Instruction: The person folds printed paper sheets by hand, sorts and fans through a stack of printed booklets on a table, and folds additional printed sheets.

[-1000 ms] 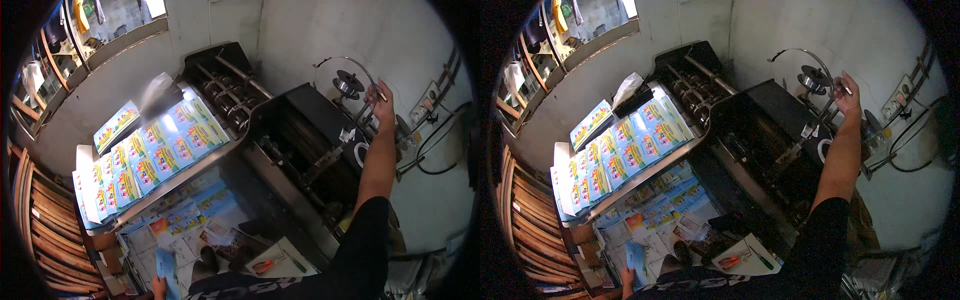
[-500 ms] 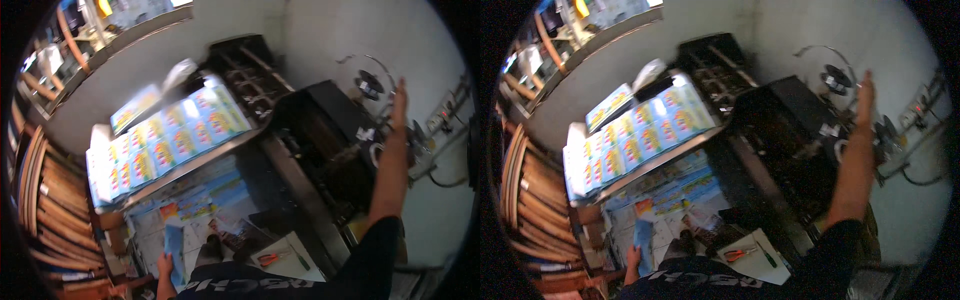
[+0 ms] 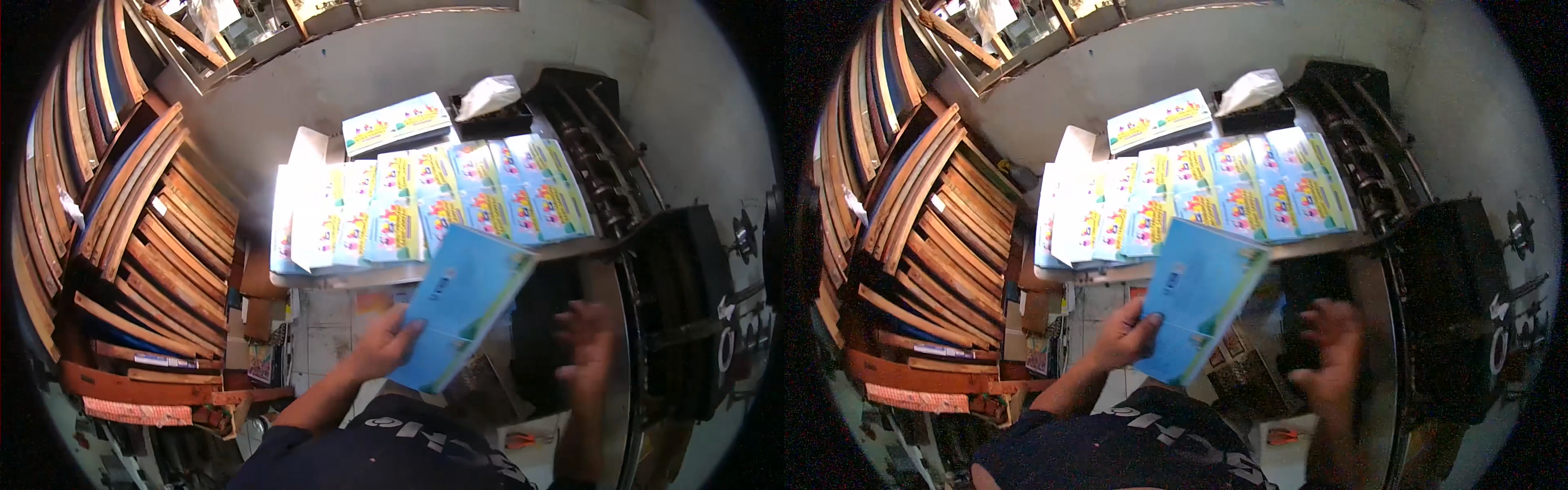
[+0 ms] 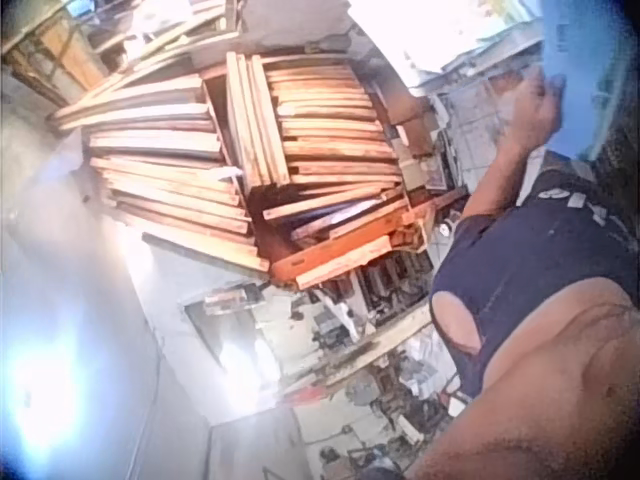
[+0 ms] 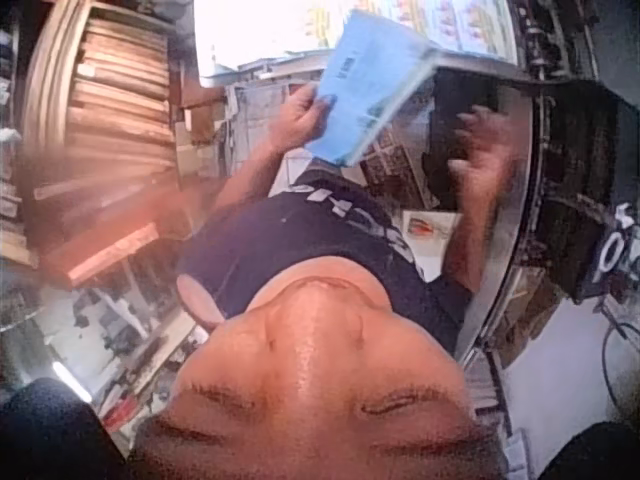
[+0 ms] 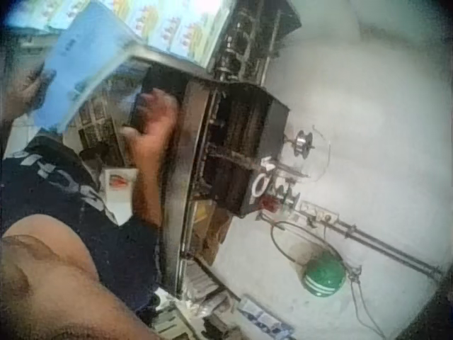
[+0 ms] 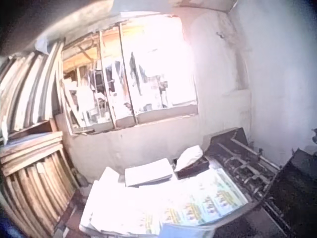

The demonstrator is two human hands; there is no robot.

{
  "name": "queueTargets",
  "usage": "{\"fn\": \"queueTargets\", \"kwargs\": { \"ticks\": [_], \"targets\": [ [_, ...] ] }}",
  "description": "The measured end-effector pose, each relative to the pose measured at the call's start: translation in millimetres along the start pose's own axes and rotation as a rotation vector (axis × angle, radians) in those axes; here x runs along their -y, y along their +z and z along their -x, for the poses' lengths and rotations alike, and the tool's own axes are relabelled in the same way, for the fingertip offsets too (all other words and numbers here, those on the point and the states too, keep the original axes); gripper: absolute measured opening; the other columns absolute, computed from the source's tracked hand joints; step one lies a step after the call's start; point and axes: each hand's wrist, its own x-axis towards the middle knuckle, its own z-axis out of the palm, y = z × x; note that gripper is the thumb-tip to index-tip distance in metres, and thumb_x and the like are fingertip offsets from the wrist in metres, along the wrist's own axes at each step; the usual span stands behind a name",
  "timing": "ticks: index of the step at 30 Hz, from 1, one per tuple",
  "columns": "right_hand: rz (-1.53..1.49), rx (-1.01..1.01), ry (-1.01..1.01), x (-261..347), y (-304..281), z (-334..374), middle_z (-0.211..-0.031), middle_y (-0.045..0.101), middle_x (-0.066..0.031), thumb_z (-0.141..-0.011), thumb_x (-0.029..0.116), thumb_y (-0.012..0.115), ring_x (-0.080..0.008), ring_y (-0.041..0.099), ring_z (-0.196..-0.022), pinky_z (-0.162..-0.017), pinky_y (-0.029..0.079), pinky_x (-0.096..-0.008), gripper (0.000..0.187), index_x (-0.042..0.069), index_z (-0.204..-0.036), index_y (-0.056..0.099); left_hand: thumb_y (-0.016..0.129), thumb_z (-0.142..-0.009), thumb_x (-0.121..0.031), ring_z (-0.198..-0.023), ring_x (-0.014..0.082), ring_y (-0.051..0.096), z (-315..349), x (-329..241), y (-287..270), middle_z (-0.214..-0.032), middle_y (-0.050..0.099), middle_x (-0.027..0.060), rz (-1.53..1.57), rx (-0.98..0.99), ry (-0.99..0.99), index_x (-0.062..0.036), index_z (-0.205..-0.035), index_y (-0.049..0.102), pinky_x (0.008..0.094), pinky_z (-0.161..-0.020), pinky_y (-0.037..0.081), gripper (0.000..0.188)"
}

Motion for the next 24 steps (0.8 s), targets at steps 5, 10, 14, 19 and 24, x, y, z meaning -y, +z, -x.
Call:
{"fn": "queueTargets", "kwargs": {
  "ticks": [5, 10, 14, 19, 24],
  "targets": [
    [-0.445, -0.07, 0.271, -64.2, 156.3, -30.6, -0.129, 0.054, -0.0128, -0.088, 0.017, 0.069, -0.0267, 0.056, -0.114, -0.096, 0.046, -0.0427, 0.065, 0.002, -0.142, 0.035, 0.056, -0.098, -0.025, -0.096, 0.0342, 0.065, -48.4, -15.5, -64.6, -0.101, 0.066, 0.0186, -0.322, 0.29, 0.41, -0.0045, -0.123, 0.058, 0.0404, -0.084, 0.05, 0.032],
    [-0.411, -0.236, 0.346, -75.8, 186.4, -73.6, -0.114, 0.063, -0.0081, -0.089, 0.001, 0.062, -0.0213, 0.061, -0.103, -0.087, 0.049, -0.0377, 0.038, 0.0, -0.126, 0.052, 0.071, -0.086, -0.041, -0.098, 0.0404, 0.059, -110.9, -2.3, -246.1, -0.105, 0.059, 0.0225, -1.113, -0.847, 0.327, 0.006, -0.11, 0.058, 0.0482, -0.088, 0.047, 0.054],
    [-0.267, -0.247, 0.118, -83.4, 195.9, -106.1, -0.119, 0.063, -0.0079, -0.09, 0.001, 0.06, -0.0193, 0.06, -0.106, -0.094, 0.046, -0.0355, 0.039, -0.003, -0.128, 0.051, 0.061, -0.09, -0.031, -0.099, 0.0458, 0.061, -157.3, 46.9, -295.4, -0.103, 0.064, 0.0299, -0.922, -0.352, -0.102, 0.0056, -0.107, 0.06, 0.051, -0.083, 0.05, 0.041],
    [-0.211, -0.323, 0.164, -103.8, 194.9, -112.1, -0.12, 0.062, -0.0091, -0.09, 0.0, 0.06, -0.0193, 0.059, -0.108, -0.097, 0.044, -0.0349, 0.041, -0.004, -0.129, 0.051, 0.045, -0.087, -0.012, -0.09, 0.0472, 0.064, -187.2, 33.3, -229.2, -0.095, 0.066, 0.0297, -0.786, -0.335, -0.019, 0.0041, -0.103, 0.063, 0.0539, -0.083, 0.051, 0.028],
    [-0.268, -0.328, 0.163, -99.6, 183.0, -114.6, -0.121, 0.061, -0.0103, -0.089, -0.001, 0.059, -0.0203, 0.059, -0.107, -0.099, 0.043, -0.0372, 0.041, -0.005, -0.129, 0.051, 0.043, -0.087, -0.011, -0.088, 0.0487, 0.064, -205.5, 5.1, -187.4, -0.092, 0.066, 0.0304, -0.889, -0.176, 0.135, 0.0048, -0.114, 0.058, 0.0554, -0.083, 0.05, 0.035]
  ]
}}
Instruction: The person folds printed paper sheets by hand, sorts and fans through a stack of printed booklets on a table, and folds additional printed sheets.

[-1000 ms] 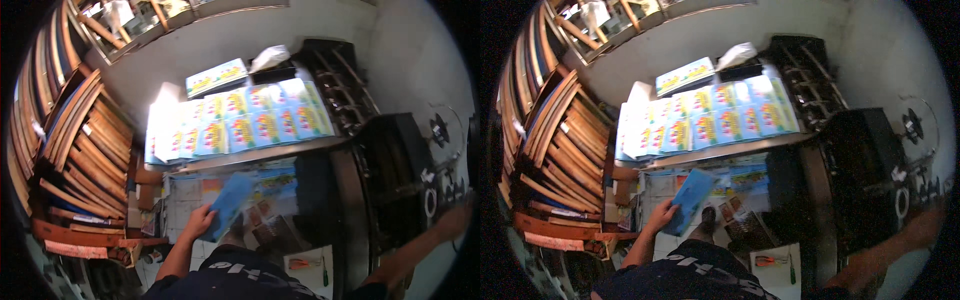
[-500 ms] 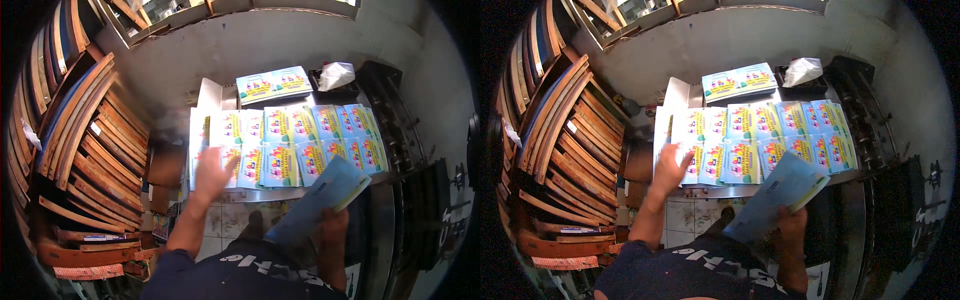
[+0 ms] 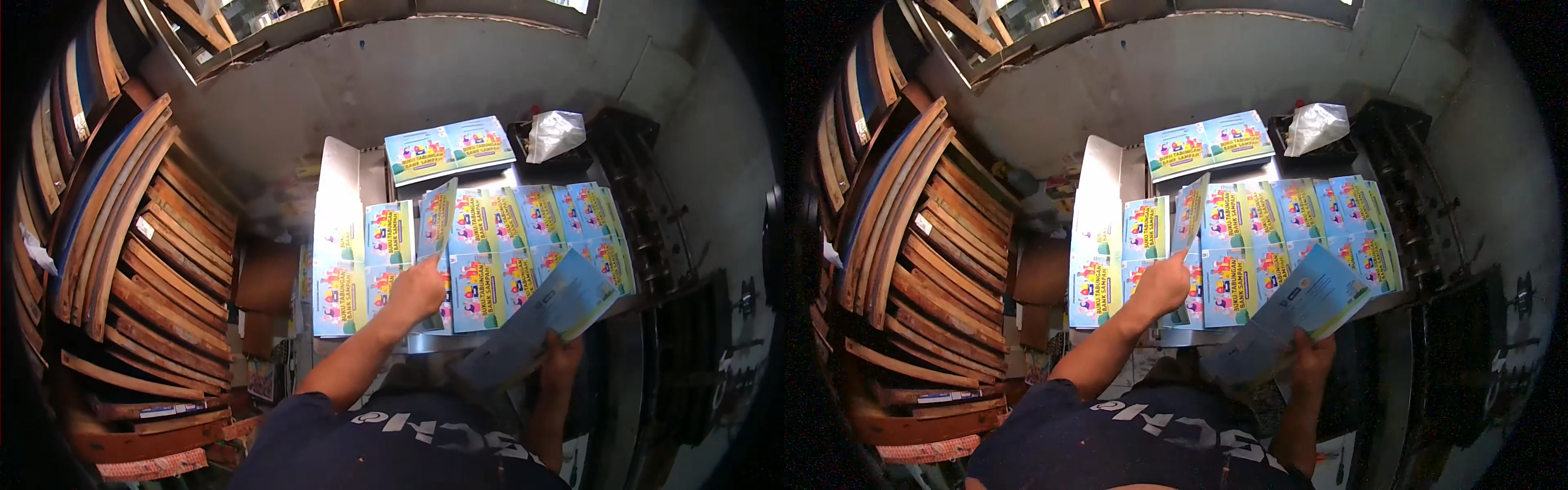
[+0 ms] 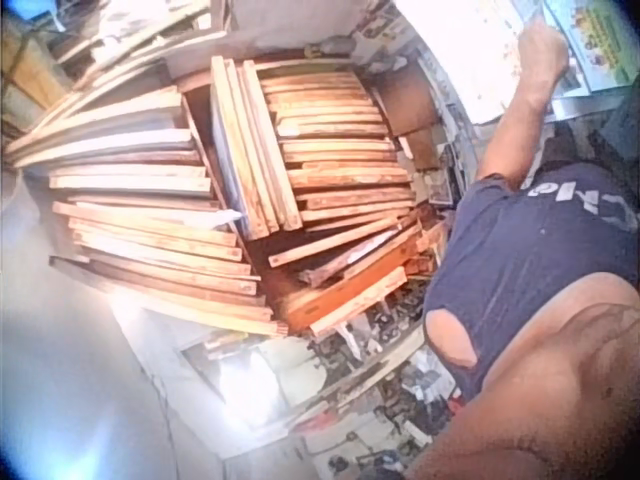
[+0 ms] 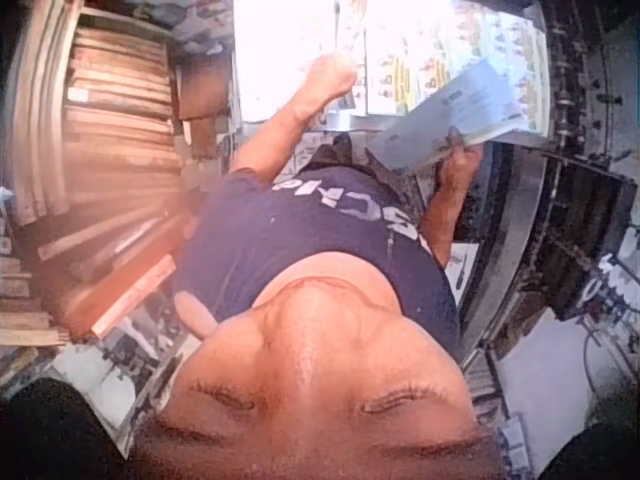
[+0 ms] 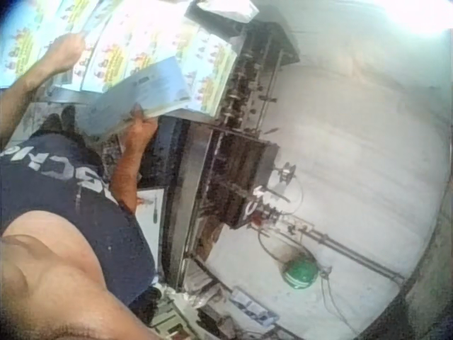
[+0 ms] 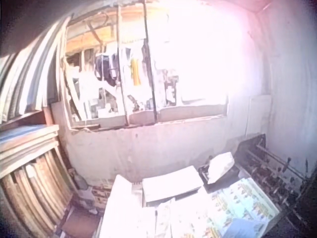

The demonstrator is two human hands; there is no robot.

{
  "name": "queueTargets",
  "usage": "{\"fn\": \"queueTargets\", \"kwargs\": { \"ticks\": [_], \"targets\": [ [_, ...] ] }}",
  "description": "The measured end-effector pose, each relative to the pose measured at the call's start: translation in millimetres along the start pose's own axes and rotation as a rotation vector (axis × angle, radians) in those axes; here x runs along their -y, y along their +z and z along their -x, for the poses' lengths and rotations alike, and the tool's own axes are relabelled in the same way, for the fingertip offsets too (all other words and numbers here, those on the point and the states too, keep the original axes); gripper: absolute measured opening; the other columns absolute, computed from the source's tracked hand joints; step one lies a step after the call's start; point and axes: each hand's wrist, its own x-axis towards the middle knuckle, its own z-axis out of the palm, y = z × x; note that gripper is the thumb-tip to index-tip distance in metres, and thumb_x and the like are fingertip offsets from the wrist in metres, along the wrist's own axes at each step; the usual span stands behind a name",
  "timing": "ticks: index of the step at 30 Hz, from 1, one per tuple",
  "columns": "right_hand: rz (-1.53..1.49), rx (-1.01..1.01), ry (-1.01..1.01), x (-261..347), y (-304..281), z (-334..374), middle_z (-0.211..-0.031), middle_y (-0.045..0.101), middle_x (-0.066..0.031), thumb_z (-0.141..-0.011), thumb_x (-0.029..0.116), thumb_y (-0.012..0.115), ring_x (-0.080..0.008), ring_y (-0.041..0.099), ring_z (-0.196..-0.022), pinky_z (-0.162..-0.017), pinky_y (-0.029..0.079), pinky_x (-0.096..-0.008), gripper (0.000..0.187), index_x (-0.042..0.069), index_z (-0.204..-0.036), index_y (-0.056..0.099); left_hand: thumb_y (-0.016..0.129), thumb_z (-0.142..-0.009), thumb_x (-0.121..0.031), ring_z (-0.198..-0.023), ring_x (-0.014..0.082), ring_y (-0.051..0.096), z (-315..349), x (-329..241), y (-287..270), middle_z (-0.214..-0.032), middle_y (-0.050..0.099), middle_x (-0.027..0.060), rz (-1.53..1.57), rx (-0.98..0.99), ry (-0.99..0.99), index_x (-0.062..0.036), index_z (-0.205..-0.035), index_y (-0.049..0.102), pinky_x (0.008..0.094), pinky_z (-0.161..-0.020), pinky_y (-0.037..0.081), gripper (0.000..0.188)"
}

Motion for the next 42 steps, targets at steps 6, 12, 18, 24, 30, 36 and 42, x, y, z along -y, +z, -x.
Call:
{"fn": "queueTargets", "kwargs": {
  "ticks": [6, 12, 18, 24, 30, 36, 42],
  "targets": [
    [-0.062, -0.068, -0.039, 25.2, -27.3, -47.5, -0.121, 0.061, -0.0124, -0.088, 0.004, 0.061, -0.0224, 0.059, -0.108, -0.098, 0.044, -0.0374, 0.046, -0.003, -0.132, 0.049, 0.046, -0.087, -0.011, -0.069, 0.0459, 0.063, 34.6, -44.0, -62.7, -0.076, 0.064, 0.0282, -0.031, -0.257, -0.063, 0.0122, -0.135, 0.042, 0.0535, -0.063, 0.05, 0.053],
    [-0.13, 0.144, 0.175, 25.3, 7.3, -95.9, -0.118, 0.061, -0.0109, -0.091, 0.002, 0.057, -0.0199, 0.06, -0.106, -0.095, 0.046, -0.0359, 0.039, -0.002, -0.13, 0.051, 0.044, -0.09, -0.01, -0.074, 0.0453, 0.065, 80.2, -119.2, -121.0, -0.092, 0.065, 0.0311, -0.254, -0.432, -0.046, 0.012, -0.132, 0.047, 0.0492, -0.07, 0.053, 0.047],
    [0.012, 0.247, 0.106, 15.7, 17.9, -134.3, -0.11, 0.063, -0.0087, -0.091, 0.006, 0.059, -0.0178, 0.061, -0.097, -0.091, 0.049, -0.0352, 0.038, -0.001, -0.127, 0.052, 0.042, -0.096, -0.013, -0.077, 0.0343, 0.069, 78.2, -136.4, -127.4, -0.092, 0.067, 0.0272, 0.248, -0.661, -0.037, 0.0002, -0.132, 0.054, 0.0409, -0.07, 0.053, 0.04],
    [-0.058, 0.11, 0.061, 33.7, -40.9, -167.1, -0.109, 0.064, -0.0096, -0.093, 0.005, 0.058, -0.0182, 0.062, -0.096, -0.087, 0.05, -0.0332, 0.032, -0.002, -0.124, 0.053, 0.063, -0.09, -0.025, -0.073, 0.0342, 0.067, 25.2, -69.0, -27.5, -0.082, 0.068, 0.0222, 0.125, -0.412, -0.21, 0.0038, -0.098, 0.066, 0.0402, -0.069, 0.052, 0.03],
    [0.035, -0.085, 0.038, 45.6, -104.9, -154.3, -0.113, 0.064, -0.0115, -0.093, 0.004, 0.059, -0.019, 0.062, -0.097, -0.087, 0.05, -0.0334, 0.032, -0.003, -0.123, 0.054, 0.07, -0.09, -0.025, -0.067, 0.0164, 0.066, 10.5, -102.1, 16.0, -0.076, 0.07, 0.0119, 0.532, -0.026, -0.194, 0.0033, -0.091, 0.067, 0.0289, -0.065, 0.051, 0.029],
    [-0.045, -0.234, 0.093, 67.1, -113.3, -124.9, -0.112, 0.064, -0.0109, -0.092, 0.004, 0.06, -0.0194, 0.063, -0.097, -0.088, 0.051, -0.0338, 0.034, -0.003, -0.125, 0.054, 0.073, -0.082, -0.046, -0.091, 0.0356, 0.067, -25.8, -56.8, 61.3, -0.107, 0.063, 0.025, 0.21, -0.176, -0.111, 0.0046, -0.128, 0.047, 0.0432, -0.077, 0.054, 0.074],
    [-0.123, 0.001, 0.134, 26.0, -59.5, -97.7, -0.117, 0.064, -0.0106, -0.092, 0.006, 0.06, -0.0196, 0.063, -0.101, -0.091, 0.05, -0.0341, 0.039, -0.001, -0.129, 0.052, 0.086, -0.069, -0.036, -0.096, 0.0425, 0.065, -29.8, -65.3, 75.0, -0.105, 0.06, 0.0317, 0.025, -0.039, -0.132, -0.0007, -0.15, 0.007, 0.0475, -0.079, 0.053, 0.118]
  ]
}}
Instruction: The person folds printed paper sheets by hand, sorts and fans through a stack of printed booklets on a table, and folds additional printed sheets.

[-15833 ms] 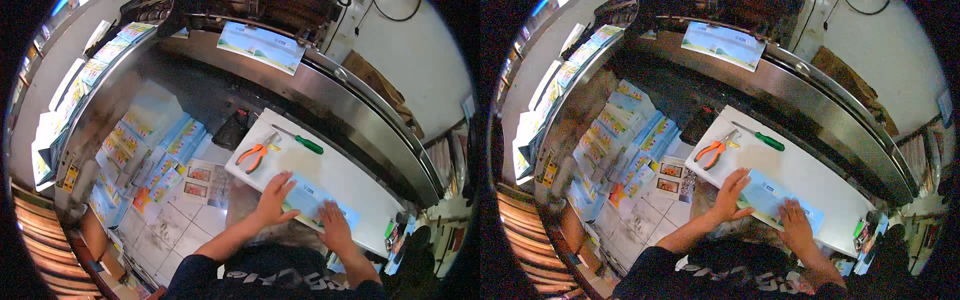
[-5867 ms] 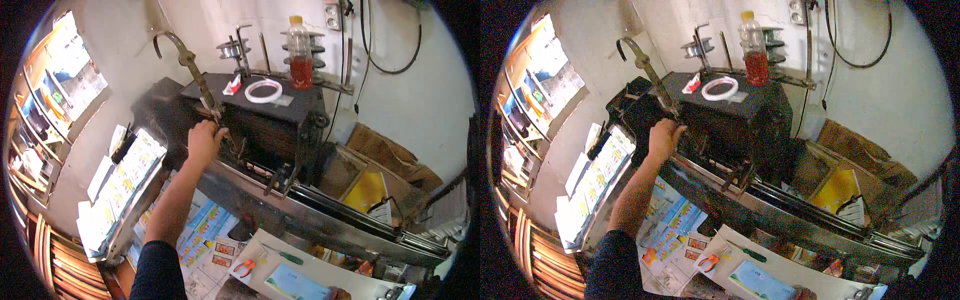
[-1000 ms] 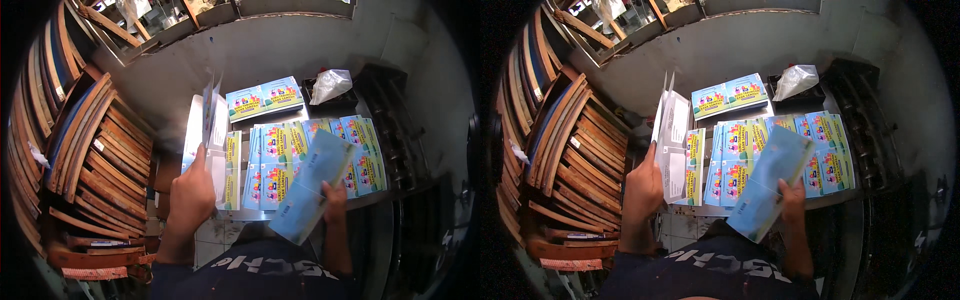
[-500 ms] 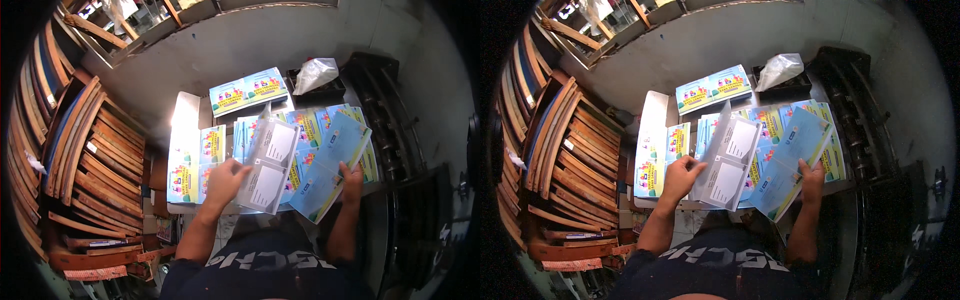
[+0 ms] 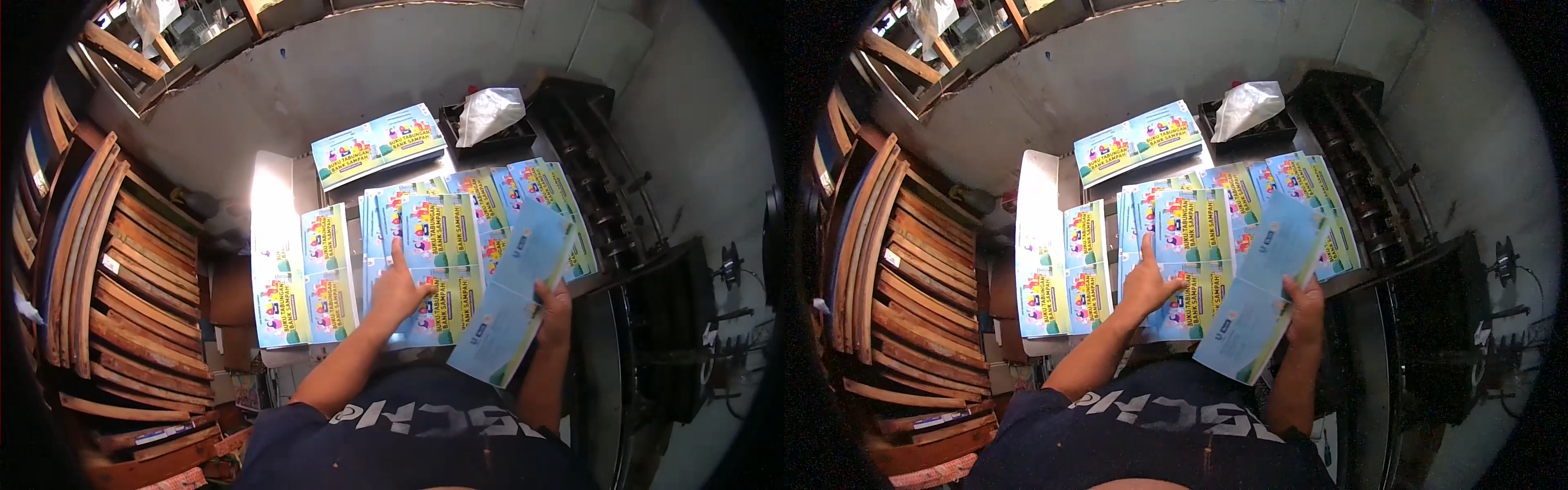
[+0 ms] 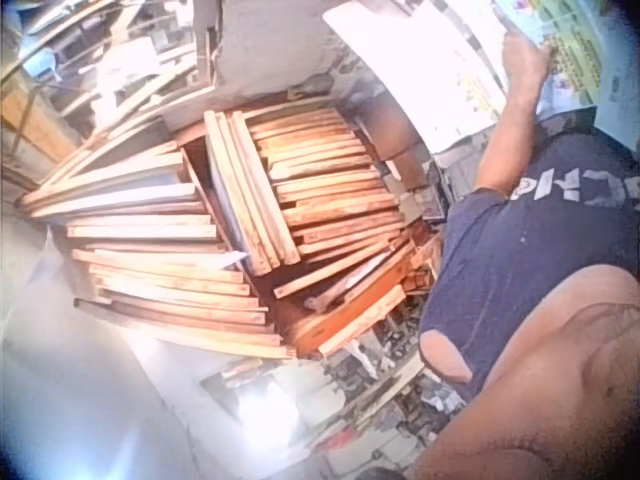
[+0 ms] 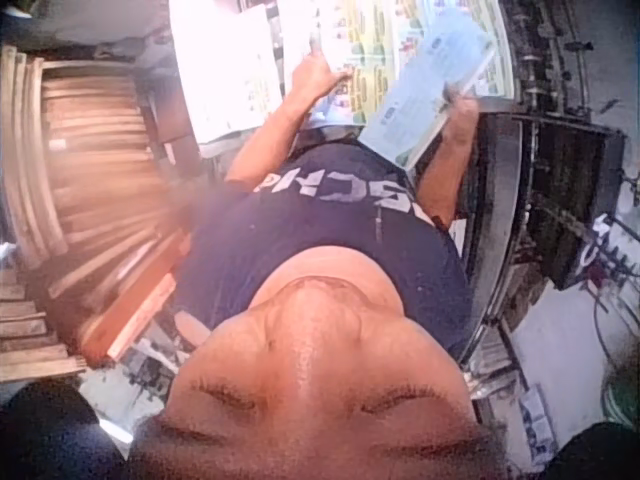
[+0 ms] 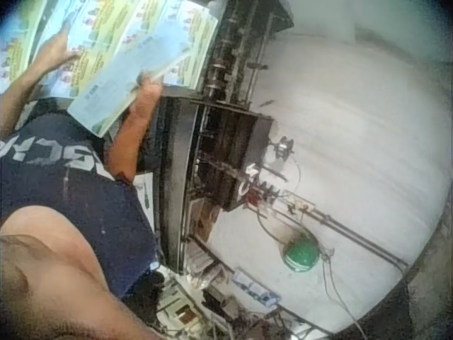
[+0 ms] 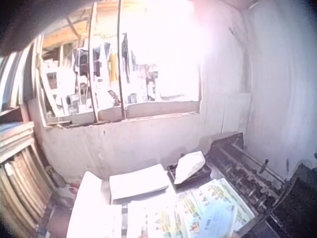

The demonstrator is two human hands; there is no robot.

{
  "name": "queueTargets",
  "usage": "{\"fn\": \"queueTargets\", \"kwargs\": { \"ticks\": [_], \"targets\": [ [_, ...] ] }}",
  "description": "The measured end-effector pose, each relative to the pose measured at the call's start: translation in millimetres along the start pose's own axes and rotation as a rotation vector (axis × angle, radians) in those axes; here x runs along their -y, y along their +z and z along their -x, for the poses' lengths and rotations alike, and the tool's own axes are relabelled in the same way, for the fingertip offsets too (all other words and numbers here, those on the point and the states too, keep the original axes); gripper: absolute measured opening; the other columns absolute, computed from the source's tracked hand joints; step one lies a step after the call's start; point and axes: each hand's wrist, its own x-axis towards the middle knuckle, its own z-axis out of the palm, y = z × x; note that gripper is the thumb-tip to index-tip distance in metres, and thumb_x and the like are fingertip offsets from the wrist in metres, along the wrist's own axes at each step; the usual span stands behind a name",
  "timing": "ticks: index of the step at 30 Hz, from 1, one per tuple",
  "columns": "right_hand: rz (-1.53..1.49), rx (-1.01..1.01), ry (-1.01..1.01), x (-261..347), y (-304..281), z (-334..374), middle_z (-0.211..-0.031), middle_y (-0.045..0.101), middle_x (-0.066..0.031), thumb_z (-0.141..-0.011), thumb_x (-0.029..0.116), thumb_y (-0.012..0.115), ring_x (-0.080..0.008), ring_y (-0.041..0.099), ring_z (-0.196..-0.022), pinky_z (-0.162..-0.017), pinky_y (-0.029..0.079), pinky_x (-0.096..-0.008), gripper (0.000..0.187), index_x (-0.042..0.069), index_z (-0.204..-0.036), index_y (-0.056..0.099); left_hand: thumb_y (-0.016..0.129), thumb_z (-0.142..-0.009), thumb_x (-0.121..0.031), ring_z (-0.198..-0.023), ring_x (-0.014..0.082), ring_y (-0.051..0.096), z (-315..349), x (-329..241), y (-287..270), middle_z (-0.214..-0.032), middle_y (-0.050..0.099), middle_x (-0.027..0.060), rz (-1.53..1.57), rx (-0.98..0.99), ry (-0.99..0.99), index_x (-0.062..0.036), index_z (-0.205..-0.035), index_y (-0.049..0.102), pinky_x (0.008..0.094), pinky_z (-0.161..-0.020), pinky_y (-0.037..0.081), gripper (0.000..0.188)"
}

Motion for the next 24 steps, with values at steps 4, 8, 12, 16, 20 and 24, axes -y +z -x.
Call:
{"fn": "queueTargets", "kwargs": {
  "ticks": [4, 8, 12, 16, 20, 24],
  "targets": [
    [-0.058, 0.061, 0.015, -9.1, 23.5, -3.2, -0.118, 0.064, -0.011, -0.092, 0.008, 0.059, -0.0206, 0.063, -0.102, -0.092, 0.05, -0.0342, 0.04, -0.001, -0.131, 0.051, 0.077, -0.079, -0.028, -0.079, 0.0396, 0.068, 1.4, 15.8, 1.3, -0.086, 0.068, 0.0262, 0.314, -0.165, 0.082, -0.0008, -0.137, 0.04, 0.0465, -0.074, 0.054, 0.074],
    [-0.141, 0.057, 0.022, -6.0, 26.9, -17.2, -0.119, 0.064, -0.0109, -0.094, 0.007, 0.057, -0.0203, 0.063, -0.102, -0.093, 0.05, -0.0345, 0.04, -0.001, -0.132, 0.05, 0.054, -0.099, -0.03, -0.078, 0.0319, 0.069, 7.7, 26.0, -59.4, -0.077, 0.067, 0.0204, 0.547, -0.243, -0.048, -0.0012, -0.096, 0.067, 0.0395, -0.069, 0.053, 0.032],
    [-0.18, 0.052, 0.11, -3.8, 40.6, -24.7, -0.118, 0.064, -0.0109, -0.094, 0.007, 0.056, -0.0192, 0.063, -0.102, -0.092, 0.05, -0.0341, 0.041, -0.002, -0.133, 0.05, 0.053, -0.101, -0.028, -0.075, 0.014, 0.064, 10.1, 50.5, -121.6, -0.077, 0.067, 0.0082, 0.702, -0.352, -0.095, 0.0024, -0.103, 0.066, 0.0319, -0.066, 0.05, 0.034],
    [-0.138, 0.15, 0.094, -15.4, 74.6, -30.4, -0.117, 0.065, -0.0107, -0.093, 0.008, 0.058, -0.0191, 0.064, -0.103, -0.092, 0.05, -0.0333, 0.042, -0.002, -0.133, 0.05, 0.052, -0.102, -0.025, -0.078, 0.0068, 0.056, 4.4, 99.5, -169.0, -0.086, 0.069, 0.0062, 0.719, -0.622, 0.024, 0.0062, -0.106, 0.065, 0.0259, -0.071, 0.048, 0.034],
    [0.053, 0.173, 0.055, -36.0, 106.1, -52.9, -0.116, 0.065, -0.0095, -0.092, 0.011, 0.061, -0.0181, 0.064, -0.099, -0.089, 0.051, -0.0317, 0.041, -0.002, -0.13, 0.052, 0.051, -0.103, -0.024, -0.079, 0.0066, 0.057, 19.9, 88.0, -178.1, -0.087, 0.069, 0.0039, 0.84, -0.621, 0.019, 0.0053, -0.106, 0.065, 0.0252, -0.074, 0.048, 0.032],
    [0.705, 0.125, 0.183, -58.9, 116.7, -74.8, -0.119, 0.061, -0.0095, -0.092, 0.026, 0.066, -0.0182, 0.06, -0.098, -0.09, 0.049, -0.0317, 0.057, -0.001, -0.138, 0.045, 0.052, -0.103, -0.024, -0.084, 0.0064, 0.056, 17.7, 89.2, -151.8, -0.089, 0.068, 0.0033, 0.969, -0.432, 0.06, 0.0038, -0.103, 0.066, 0.0257, -0.075, 0.048, 0.031]
  ]
}}
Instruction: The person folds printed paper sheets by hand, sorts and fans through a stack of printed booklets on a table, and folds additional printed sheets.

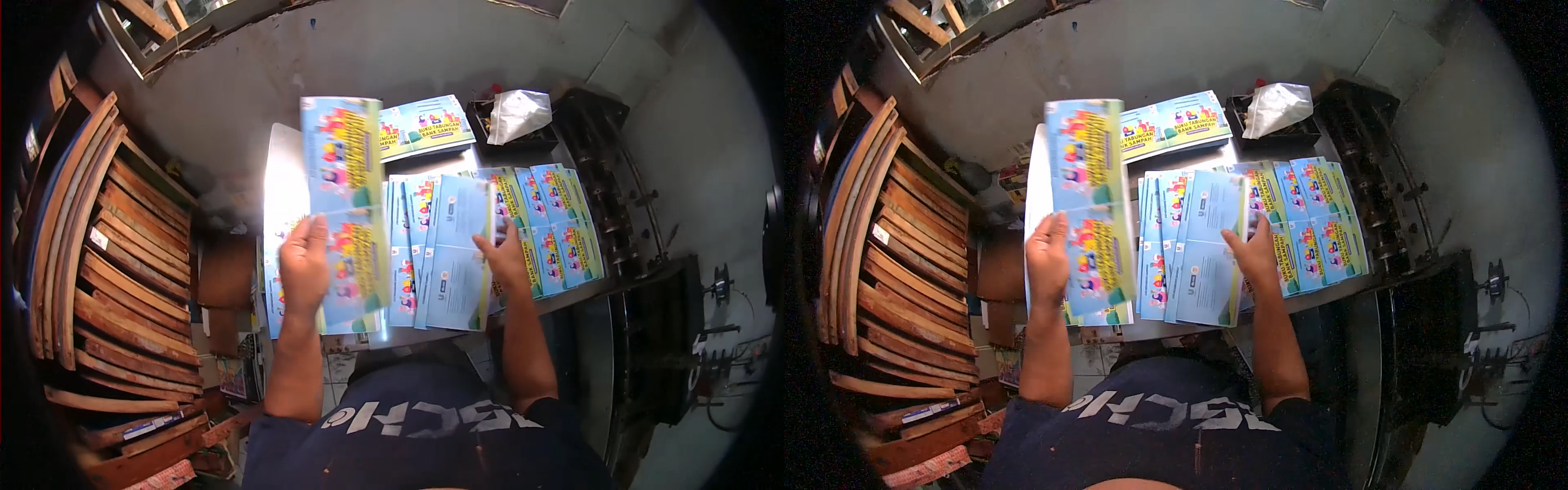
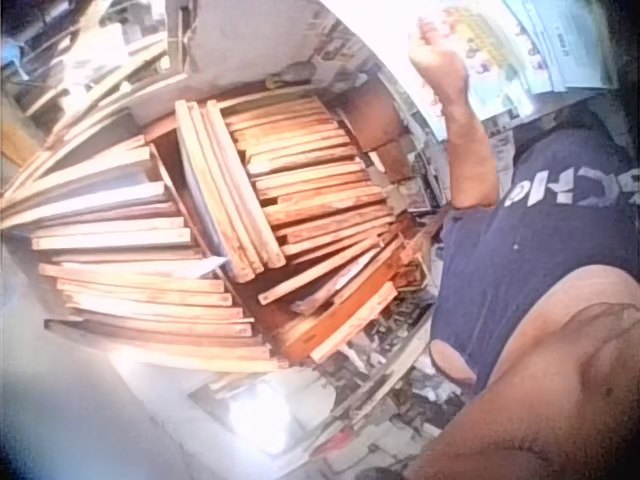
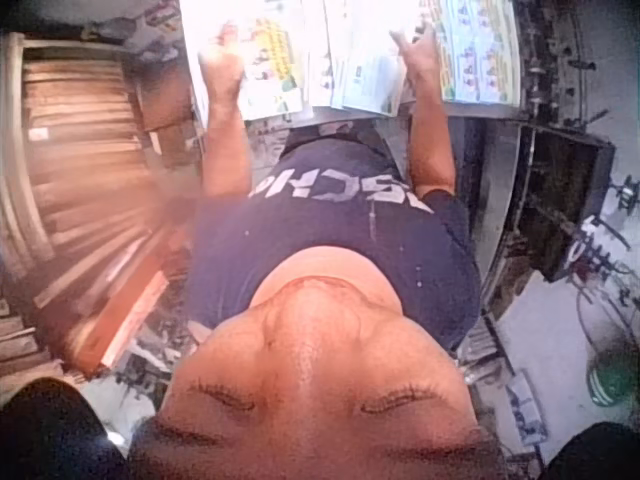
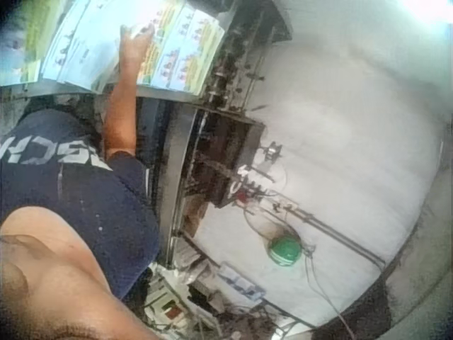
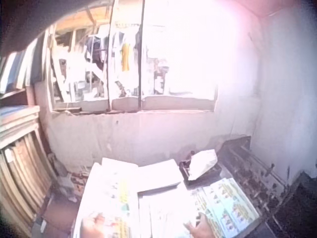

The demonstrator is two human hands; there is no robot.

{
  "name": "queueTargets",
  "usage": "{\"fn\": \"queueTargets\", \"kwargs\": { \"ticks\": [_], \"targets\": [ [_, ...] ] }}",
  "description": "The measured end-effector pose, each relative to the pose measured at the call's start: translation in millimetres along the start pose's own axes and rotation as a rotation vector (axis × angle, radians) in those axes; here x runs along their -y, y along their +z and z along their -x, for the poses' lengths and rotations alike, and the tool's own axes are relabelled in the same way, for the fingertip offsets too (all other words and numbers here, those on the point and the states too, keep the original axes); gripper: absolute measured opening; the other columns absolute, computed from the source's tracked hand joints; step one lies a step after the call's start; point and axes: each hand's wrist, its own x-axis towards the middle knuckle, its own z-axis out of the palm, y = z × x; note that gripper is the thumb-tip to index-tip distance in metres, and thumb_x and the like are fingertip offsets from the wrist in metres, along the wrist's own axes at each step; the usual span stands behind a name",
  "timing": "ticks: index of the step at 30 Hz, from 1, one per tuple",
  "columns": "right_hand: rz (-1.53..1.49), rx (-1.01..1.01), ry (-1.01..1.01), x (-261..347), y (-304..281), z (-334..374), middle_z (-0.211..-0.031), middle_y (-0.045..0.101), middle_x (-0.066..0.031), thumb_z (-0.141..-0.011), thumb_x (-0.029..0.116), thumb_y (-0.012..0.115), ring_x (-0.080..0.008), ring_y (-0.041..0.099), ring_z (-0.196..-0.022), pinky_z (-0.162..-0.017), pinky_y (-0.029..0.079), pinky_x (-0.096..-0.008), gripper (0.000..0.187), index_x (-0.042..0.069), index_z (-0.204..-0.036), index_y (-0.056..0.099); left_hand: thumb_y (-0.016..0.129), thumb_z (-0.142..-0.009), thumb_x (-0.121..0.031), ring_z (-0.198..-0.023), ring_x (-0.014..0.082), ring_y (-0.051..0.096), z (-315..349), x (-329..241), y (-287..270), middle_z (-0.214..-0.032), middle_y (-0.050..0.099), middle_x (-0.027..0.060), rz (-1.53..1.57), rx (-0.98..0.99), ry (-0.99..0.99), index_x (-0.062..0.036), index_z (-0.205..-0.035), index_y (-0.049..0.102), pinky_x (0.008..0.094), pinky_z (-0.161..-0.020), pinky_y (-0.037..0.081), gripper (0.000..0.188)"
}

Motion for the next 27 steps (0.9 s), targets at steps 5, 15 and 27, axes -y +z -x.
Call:
{"fn": "queueTargets", "kwargs": {
  "ticks": [5, 15, 27],
  "targets": [
    [-0.157, 0.198, -0.133, 22.4, 14.4, 41.7, -0.132, 0.052, -0.0185, -0.086, 0.031, 0.073, -0.0274, 0.055, -0.117, -0.099, 0.043, -0.0393, 0.078, -0.001, -0.145, 0.033, 0.055, -0.101, -0.028, -0.086, 0.0143, 0.061, 47.6, 44.4, 52.8, -0.09, 0.069, 0.0086, -0.014, 0.249, -0.096, 0.0041, -0.102, 0.067, 0.0315, -0.079, 0.049, 0.034],
    [-0.907, 0.314, -0.129, -26.6, -28.7, 54.4, -0.128, 0.059, -0.0155, -0.093, 0.004, 0.054, -0.0283, 0.061, -0.116, -0.098, 0.053, -0.0454, 0.048, 0.004, -0.138, 0.04, 0.083, -0.07, -0.044, -0.128, 0.0377, 0.047, 7.3, 31.1, -80.6, -0.137, 0.049, 0.0237, -1.345, -0.254, -0.168, 0.004, -0.134, 0.045, 0.0445, -0.102, 0.041, 0.088],
    [-1.008, 0.433, -0.149, -10.6, 6.9, 34.3, -0.13, 0.058, -0.0125, -0.096, 0.011, 0.053, -0.0234, 0.058, -0.118, -0.102, 0.047, -0.0413, 0.045, 0.005, -0.139, 0.041, 0.053, -0.095, -0.028, -0.088, 0.0495, 0.063, 47.1, 51.0, -96.8, -0.092, 0.067, 0.0275, -1.055, -0.264, -0.185, -0.0032, -0.112, 0.063, 0.0552, -0.081, 0.048, 0.032]
  ]
}}
